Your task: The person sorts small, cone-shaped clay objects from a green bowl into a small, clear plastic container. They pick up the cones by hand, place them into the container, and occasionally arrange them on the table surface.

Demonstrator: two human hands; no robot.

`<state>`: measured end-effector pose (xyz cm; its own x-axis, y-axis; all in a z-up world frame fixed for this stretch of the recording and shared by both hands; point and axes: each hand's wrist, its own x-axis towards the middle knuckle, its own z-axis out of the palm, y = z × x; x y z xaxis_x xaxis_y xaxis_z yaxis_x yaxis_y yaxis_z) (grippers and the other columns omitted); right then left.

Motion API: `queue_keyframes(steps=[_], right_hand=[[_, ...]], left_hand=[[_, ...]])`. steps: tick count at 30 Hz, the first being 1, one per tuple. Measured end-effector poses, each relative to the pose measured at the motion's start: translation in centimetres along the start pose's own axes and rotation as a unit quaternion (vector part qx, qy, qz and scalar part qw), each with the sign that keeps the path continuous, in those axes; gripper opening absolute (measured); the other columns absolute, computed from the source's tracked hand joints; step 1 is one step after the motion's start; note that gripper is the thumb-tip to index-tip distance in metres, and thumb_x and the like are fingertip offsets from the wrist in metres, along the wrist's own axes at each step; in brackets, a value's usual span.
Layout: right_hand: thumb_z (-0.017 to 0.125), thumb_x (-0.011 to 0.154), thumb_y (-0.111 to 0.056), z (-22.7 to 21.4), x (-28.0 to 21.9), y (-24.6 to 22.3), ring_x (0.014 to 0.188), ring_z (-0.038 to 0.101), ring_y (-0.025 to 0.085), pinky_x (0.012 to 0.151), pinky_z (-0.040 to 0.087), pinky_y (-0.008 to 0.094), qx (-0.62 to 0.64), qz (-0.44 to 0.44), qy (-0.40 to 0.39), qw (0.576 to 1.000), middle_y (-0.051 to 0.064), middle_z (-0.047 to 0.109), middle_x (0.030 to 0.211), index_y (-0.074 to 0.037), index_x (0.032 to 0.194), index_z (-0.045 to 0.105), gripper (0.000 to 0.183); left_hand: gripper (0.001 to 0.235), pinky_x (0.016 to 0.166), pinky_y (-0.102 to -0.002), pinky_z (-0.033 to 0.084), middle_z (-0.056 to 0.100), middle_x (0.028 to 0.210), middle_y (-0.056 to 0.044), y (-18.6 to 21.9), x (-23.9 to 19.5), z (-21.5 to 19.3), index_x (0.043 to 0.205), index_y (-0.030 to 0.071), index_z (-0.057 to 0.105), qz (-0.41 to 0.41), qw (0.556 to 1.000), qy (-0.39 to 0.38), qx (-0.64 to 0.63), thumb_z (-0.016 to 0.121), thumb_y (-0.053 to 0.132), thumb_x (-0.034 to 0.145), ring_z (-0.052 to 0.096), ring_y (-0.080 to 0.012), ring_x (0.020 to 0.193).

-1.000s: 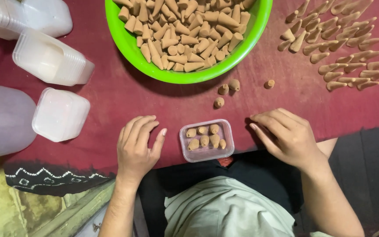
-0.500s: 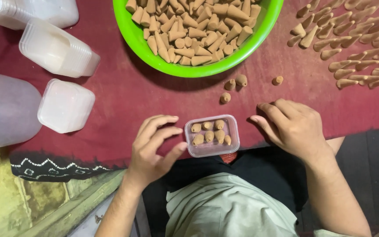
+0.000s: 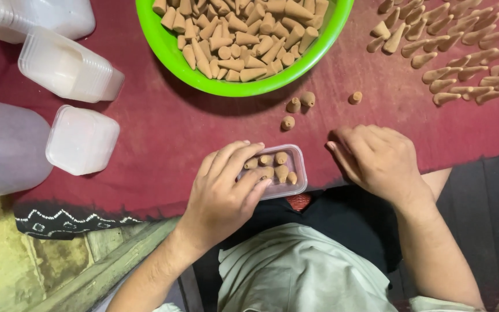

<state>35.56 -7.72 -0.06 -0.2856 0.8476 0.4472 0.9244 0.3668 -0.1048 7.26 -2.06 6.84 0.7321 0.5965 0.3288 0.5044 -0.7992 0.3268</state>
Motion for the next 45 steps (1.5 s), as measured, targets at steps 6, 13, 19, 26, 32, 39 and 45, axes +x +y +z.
queue_keyframes(steps=[6,13,19,26,32,39,45], right_hand=[[0.077,0.106,-0.025,-0.2,0.4,-0.2,0.064,0.057,0.021,0.057,0.046,0.032,-0.006,-0.002,-0.002,1.0,0.003,0.057,0.079,-0.008,0.102,0.07,0.019],[0.078,0.105,-0.023,-0.2,0.1,0.0,0.065,0.058,0.021,0.058,0.047,0.032,0.026,-0.008,0.007,1.0,0.005,0.06,0.081,-0.006,0.104,0.071,0.018],[0.078,0.106,-0.022,-0.3,0.1,-0.1,0.064,0.054,0.02,0.058,0.045,0.033,0.02,-0.001,0.004,1.0,0.004,0.055,0.075,-0.004,0.112,0.07,0.02],[0.079,0.106,-0.021,-0.2,-0.1,0.0,0.065,0.057,0.019,0.061,0.048,0.032,0.025,-0.003,0.013,1.0,0.004,0.058,0.076,-0.001,0.125,0.068,0.03],[0.078,0.105,-0.021,-0.3,0.1,-0.2,0.064,0.056,0.021,0.06,0.047,0.033,0.023,0.001,0.012,1.0,0.004,0.055,0.075,-0.003,0.117,0.072,0.023],[0.078,0.102,-0.018,-0.4,0.4,-0.4,0.065,0.058,0.02,0.06,0.049,0.033,0.046,0.013,0.022,0.999,0.004,0.062,0.079,-0.003,0.113,0.073,0.02],[0.075,0.102,-0.02,0.0,0.0,-0.4,0.066,0.06,0.022,0.061,0.049,0.034,0.038,0.031,0.012,0.999,0.004,0.061,0.079,-0.006,0.113,0.073,0.019]], left_hand=[[0.01,0.087,-0.041,0.051,0.068,0.128,-0.012,0.2,-0.2,-0.4,0.096,0.009,0.072,-0.009,1.0,-0.014,0.004,0.07,0.019,0.098,0.064,-0.0328,0.119],[0.024,0.088,-0.049,0.053,0.059,0.144,-0.014,0.5,-0.9,-2.0,0.091,0.005,0.07,-0.071,0.99,-0.105,0.066,0.074,0.028,0.091,0.056,-0.0354,0.131],[0.02,0.085,-0.045,0.052,0.068,0.132,-0.015,1.0,-0.8,-1.3,0.091,0.007,0.075,-0.033,0.986,-0.081,0.145,0.062,0.021,0.096,0.062,-0.0336,0.123],[0.016,0.075,-0.037,0.051,0.074,0.123,-0.015,1.2,-0.4,-0.9,0.078,0.006,0.067,0.018,0.978,-0.044,0.205,0.06,-0.008,0.078,0.068,-0.0286,0.102],[0.01,0.073,-0.038,0.051,0.072,0.124,-0.015,1.1,-0.5,-1.0,0.083,0.007,0.067,0.007,0.982,-0.042,0.182,0.058,0.004,0.087,0.068,-0.0278,0.096],[0.024,0.078,-0.045,0.055,0.07,0.129,-0.01,0.5,0.0,-3.2,0.105,0.01,0.073,-0.066,0.989,-0.109,0.072,0.067,0.029,0.093,0.067,-0.0278,0.11],[0.02,0.081,-0.04,0.055,0.073,0.109,-0.01,-1.2,3.7,-6.2,0.102,0.003,0.072,-0.044,0.999,0.021,0.004,0.073,0.022,0.098,0.068,-0.027,0.095]])
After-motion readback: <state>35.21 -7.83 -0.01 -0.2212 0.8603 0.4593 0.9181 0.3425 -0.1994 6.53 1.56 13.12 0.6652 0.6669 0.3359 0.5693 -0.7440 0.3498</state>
